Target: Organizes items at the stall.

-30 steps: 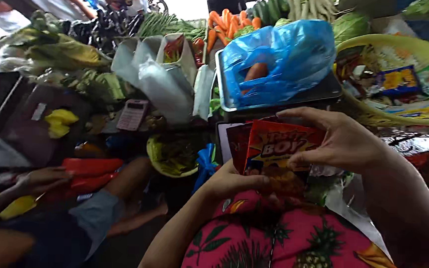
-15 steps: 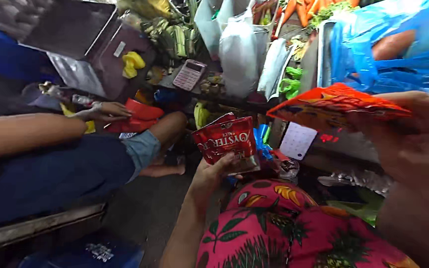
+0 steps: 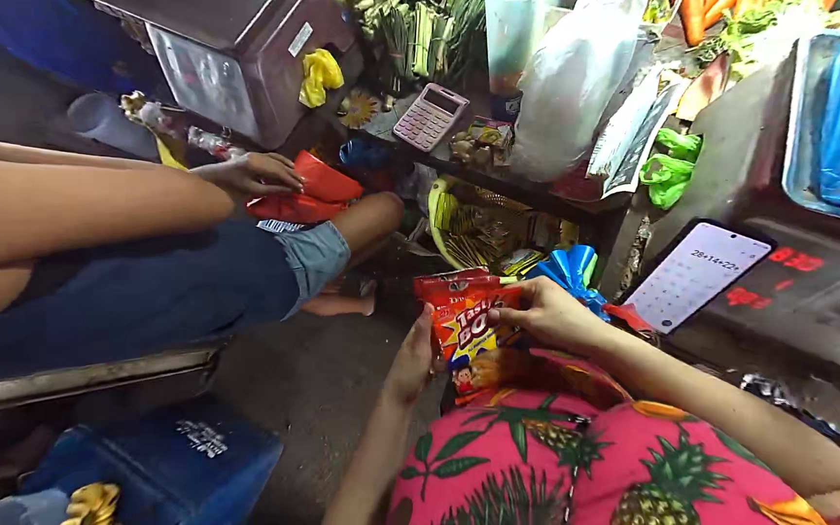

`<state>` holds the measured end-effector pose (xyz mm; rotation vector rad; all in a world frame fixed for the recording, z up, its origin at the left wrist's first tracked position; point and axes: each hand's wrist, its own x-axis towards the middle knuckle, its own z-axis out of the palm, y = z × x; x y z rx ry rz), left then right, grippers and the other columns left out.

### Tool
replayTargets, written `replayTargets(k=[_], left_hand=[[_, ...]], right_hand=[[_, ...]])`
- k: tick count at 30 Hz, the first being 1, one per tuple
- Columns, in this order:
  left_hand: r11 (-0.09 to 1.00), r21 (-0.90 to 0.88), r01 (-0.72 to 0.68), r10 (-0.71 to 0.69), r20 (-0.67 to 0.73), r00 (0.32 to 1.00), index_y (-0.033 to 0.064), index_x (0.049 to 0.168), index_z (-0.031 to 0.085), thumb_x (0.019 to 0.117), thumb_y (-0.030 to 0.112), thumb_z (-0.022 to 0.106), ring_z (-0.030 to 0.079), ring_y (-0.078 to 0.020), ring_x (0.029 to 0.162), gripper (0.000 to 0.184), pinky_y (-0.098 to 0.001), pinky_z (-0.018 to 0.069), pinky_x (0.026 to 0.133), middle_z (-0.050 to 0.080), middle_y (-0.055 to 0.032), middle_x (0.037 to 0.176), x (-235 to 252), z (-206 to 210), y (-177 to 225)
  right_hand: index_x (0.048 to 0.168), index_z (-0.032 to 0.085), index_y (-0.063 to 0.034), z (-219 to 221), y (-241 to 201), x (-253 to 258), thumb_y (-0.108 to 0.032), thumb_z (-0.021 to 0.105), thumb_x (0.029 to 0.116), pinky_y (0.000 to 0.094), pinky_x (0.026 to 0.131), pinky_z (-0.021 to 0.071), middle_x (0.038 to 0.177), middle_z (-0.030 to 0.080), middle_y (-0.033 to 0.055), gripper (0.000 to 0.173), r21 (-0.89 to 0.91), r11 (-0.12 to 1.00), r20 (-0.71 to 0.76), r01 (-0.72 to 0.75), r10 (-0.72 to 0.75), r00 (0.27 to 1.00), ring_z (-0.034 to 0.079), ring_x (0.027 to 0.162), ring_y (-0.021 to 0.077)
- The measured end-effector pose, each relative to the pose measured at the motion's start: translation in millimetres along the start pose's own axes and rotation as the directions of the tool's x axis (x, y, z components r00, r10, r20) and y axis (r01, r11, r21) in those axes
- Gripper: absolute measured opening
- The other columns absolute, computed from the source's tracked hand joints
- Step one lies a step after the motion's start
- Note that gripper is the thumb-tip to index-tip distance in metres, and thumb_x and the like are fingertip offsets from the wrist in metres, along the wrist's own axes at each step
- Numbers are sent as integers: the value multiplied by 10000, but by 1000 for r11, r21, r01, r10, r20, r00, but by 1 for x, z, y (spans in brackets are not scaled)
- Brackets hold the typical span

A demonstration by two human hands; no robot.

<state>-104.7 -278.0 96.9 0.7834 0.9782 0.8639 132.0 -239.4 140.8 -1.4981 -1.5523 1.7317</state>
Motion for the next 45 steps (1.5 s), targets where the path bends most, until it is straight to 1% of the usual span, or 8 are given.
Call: replayTargets(k=[5,19,23,28,33,36,39,45], left_hand=[[922,385,28,-56,60,997,3,1255,569,1092,158,369,692,-24,923,301,-261,592,860,709,24,1009,26,-8,20],[682,587,435,-380,-223,897,-52,1280,599,1031,207,580,663,-290,1019,360,-473,554,895,660,-216,1168,295,35,10],[664,632,401,-374,-185,909,-69,1274,575,1041,179,528,674,-279,961,344,-453,577,821,656,-220,1145,314,49,8],[523,781,343,-281,-222,934,-97,1386,514,1080,114,483,513,-365,1328,372,-486,387,1115,522,-287,1435,262,94,69],[344,882,321,-234,-250,940,-5,1449,495,1026,237,622,481,-333,1392,503,-477,379,1145,508,-222,1491,296,87,51],[447,890,86,204,-195,959,-48,1333,587,912,256,750,579,-428,1257,545,-562,440,1071,608,-298,1320,343,51,-32],[532,799,283,-139,-247,959,-31,1503,400,999,130,660,441,-344,1426,589,-471,355,1175,459,-243,1525,317,73,26],[661,741,117,-30,-130,991,-94,1416,485,1007,85,630,516,-378,1338,469,-472,393,1133,527,-298,1429,278,79,56]], right_hand=[[1016,745,-82,-4,9,-3,-207,684,987,223,724,593,855,739,-31,142,32,999,-187,-13,18,982,692,754,5],[1019,762,-87,-15,29,-61,-175,693,952,175,580,584,908,750,-44,130,82,974,-499,209,-142,855,672,655,8],[1012,768,-93,-16,34,-76,-182,695,943,168,544,571,898,754,-46,134,136,969,-547,205,-99,831,662,623,11],[970,783,-98,-13,42,-82,-138,698,927,170,603,589,947,738,-47,103,185,954,-541,237,-103,835,673,699,2],[1041,776,-102,-10,41,-73,-96,689,953,226,699,630,966,761,-41,124,327,909,-477,259,-78,876,721,789,48],[1069,768,-100,-9,38,-61,-68,669,964,238,795,630,991,768,-49,147,329,899,-453,289,-119,884,729,881,46],[1081,760,-86,-8,34,-51,-45,650,970,234,803,631,998,767,-47,161,346,897,-427,275,-111,897,732,876,44],[1167,685,-12,-6,25,-27,-37,576,1017,363,855,660,1077,751,64,188,514,829,-471,221,58,880,755,962,179]])
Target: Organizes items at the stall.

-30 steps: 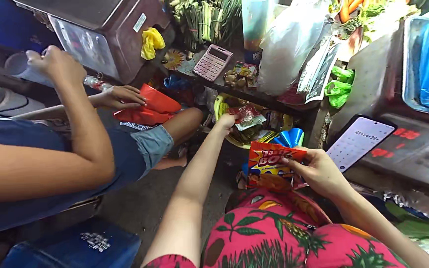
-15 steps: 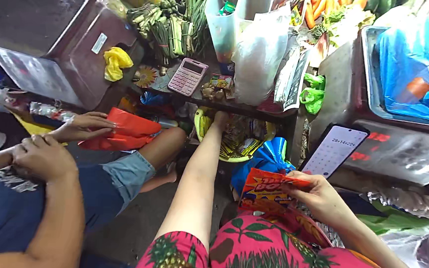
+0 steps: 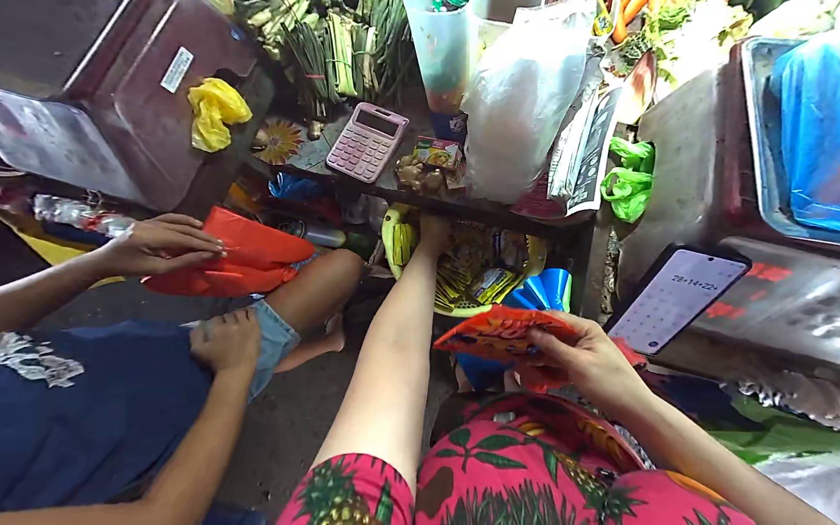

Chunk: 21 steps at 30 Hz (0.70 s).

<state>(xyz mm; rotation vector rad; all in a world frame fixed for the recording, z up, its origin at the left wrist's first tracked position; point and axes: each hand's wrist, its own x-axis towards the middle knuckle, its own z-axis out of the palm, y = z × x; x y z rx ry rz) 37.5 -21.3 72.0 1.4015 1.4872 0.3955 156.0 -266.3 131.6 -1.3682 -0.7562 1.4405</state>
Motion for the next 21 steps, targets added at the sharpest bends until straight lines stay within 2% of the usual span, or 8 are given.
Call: replayTargets(k=[2,5,7,9,12,14,16,21], left_hand=[[996,-76,42,-42,6,999,-87,1441,445,1000,54,630,542,-359,1297,498,-460,424,1106,532,-290,1415,2,0,-2],[996,-11,87,-87,60,994,-57,1517,352,999,58,635,493,-332,1373,601,-454,382,1151,483,-260,1491,21,6,-17],[997,4,-71,72,-48,996,-83,1512,343,970,87,651,508,-377,1361,647,-498,402,1143,510,-292,1453,55,33,-65],[993,-94,-77,69,-82,994,-58,1525,329,970,90,608,522,-398,1339,639,-541,426,1114,526,-294,1431,65,44,-85],[972,-233,-3,35,131,991,-27,1437,507,1088,303,474,557,-368,1290,482,-564,434,1087,581,-259,1381,35,27,-76],[982,-171,-85,150,417,897,24,1461,513,1089,354,472,567,-293,1296,498,-506,446,1100,581,-199,1412,7,3,-72],[986,-14,-164,146,537,831,16,1433,529,1032,239,616,611,-287,1232,468,-492,476,1076,613,-206,1351,2,-9,-82],[969,243,-38,-66,407,911,-29,1304,622,1029,236,619,625,-377,1149,382,-567,478,1009,642,-263,1245,33,-11,-71]], right_hand=[[1291,586,16,9,0,13,-71,505,1065,425,864,662,1165,712,130,255,90,993,-84,-77,85,993,745,1023,248],[1383,501,23,24,5,41,-106,424,1105,386,858,658,1219,657,156,316,55,994,-238,-90,101,966,730,1039,216],[1361,497,19,32,13,66,-118,398,1113,363,886,634,1220,628,169,300,-14,995,-331,-104,93,939,709,1054,196],[1390,470,10,38,24,92,-124,379,1117,400,920,606,1252,607,204,317,-47,989,-390,-142,112,914,687,1091,233],[1426,433,-2,45,32,117,-142,352,1128,436,870,601,1251,591,236,339,-24,971,-447,-237,202,871,687,1036,283],[1434,424,-1,49,32,122,-145,348,1131,418,802,624,1221,602,239,343,21,963,-465,-268,247,850,711,969,282],[1446,420,-2,52,35,124,-153,376,1127,399,753,633,1195,621,240,355,86,955,-470,-283,289,834,725,912,276],[1526,320,3,55,39,123,-144,486,1096,388,797,610,1329,579,245,484,214,931,-429,-296,362,828,703,1007,279]])
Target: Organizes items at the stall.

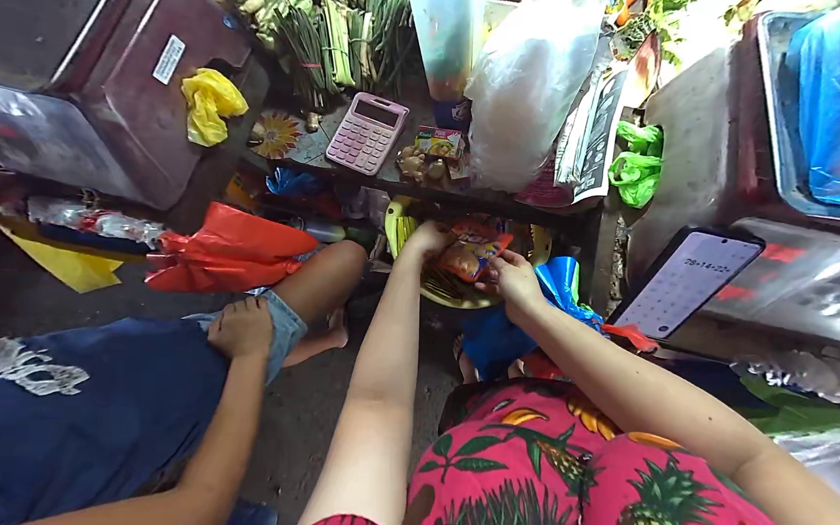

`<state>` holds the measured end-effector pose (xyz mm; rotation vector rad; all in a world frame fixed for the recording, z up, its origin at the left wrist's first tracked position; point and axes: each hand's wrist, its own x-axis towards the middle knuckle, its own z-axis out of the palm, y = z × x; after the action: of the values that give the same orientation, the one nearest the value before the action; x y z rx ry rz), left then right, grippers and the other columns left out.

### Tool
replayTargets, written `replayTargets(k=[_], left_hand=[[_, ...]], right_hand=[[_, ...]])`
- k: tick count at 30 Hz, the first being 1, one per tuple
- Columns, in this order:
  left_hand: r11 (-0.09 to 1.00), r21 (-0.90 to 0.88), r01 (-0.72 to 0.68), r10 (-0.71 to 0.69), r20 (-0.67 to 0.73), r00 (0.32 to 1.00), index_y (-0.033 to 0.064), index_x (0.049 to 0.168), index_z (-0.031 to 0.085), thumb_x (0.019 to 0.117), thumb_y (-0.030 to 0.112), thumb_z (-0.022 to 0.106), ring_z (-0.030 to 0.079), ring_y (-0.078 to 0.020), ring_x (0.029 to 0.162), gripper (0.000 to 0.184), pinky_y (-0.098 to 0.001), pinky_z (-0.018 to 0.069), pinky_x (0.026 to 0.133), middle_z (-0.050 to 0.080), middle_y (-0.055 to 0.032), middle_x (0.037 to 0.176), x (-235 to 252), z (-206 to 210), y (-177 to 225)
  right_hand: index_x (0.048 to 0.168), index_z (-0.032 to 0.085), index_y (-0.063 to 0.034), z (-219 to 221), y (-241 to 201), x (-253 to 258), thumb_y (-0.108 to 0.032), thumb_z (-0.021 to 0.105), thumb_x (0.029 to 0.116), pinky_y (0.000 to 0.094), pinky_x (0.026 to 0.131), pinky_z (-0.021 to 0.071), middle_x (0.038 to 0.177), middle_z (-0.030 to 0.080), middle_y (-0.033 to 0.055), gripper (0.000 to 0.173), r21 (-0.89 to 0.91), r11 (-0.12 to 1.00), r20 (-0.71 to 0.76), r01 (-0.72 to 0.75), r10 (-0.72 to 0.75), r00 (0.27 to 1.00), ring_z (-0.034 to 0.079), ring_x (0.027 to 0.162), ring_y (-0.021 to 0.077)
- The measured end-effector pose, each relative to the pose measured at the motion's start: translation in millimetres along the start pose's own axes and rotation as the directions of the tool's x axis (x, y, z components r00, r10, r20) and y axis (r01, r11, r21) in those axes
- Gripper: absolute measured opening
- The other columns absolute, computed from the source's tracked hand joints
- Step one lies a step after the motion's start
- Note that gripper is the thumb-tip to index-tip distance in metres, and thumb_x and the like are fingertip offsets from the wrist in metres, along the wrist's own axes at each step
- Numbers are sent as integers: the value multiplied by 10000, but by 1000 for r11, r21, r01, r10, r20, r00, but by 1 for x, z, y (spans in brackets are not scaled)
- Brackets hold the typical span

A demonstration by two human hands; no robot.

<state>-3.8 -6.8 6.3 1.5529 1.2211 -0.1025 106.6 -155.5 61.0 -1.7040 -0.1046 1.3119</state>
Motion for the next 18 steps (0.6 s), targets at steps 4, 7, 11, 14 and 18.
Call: replayTargets(k=[4,7,11,14,18], left_hand=[[988,-32,149,-151,-101,983,-83,1258,593,1026,205,581,610,-380,1130,370,-555,472,983,617,-282,1237,-2,-5,47],[973,-225,50,-92,-180,979,-108,1374,510,1059,104,540,572,-363,1219,380,-486,448,1053,558,-299,1358,-23,4,68],[791,-611,-13,-226,-312,923,-44,1467,441,1008,16,597,566,-328,1261,489,-443,469,1057,537,-252,1429,-16,24,82],[784,-618,-59,-191,-331,924,-39,1456,442,994,-21,603,592,-281,1184,489,-419,491,1018,568,-226,1376,29,43,61],[941,-103,-321,268,-350,898,-73,1322,565,988,127,666,623,-277,1129,402,-410,505,991,637,-225,1223,75,71,18]], right_hand=[[1553,300,4,-3,6,-4,-151,469,1099,365,820,596,1378,550,231,509,-61,997,89,-55,60,994,691,1030,262],[1526,363,6,-11,15,-5,-152,484,1090,374,845,584,1353,592,210,480,-145,989,156,-39,61,986,691,1045,251],[1499,425,-15,-23,24,-11,-144,493,1082,367,841,579,1304,641,176,442,-216,976,224,-34,83,971,699,1039,224],[1475,455,-27,-29,27,-15,-143,506,1077,359,829,576,1279,660,153,418,-259,966,285,-7,83,955,698,1029,207],[1449,476,-26,-32,30,-18,-149,548,1064,365,814,573,1171,688,134,410,-302,953,347,33,78,935,694,982,200]])
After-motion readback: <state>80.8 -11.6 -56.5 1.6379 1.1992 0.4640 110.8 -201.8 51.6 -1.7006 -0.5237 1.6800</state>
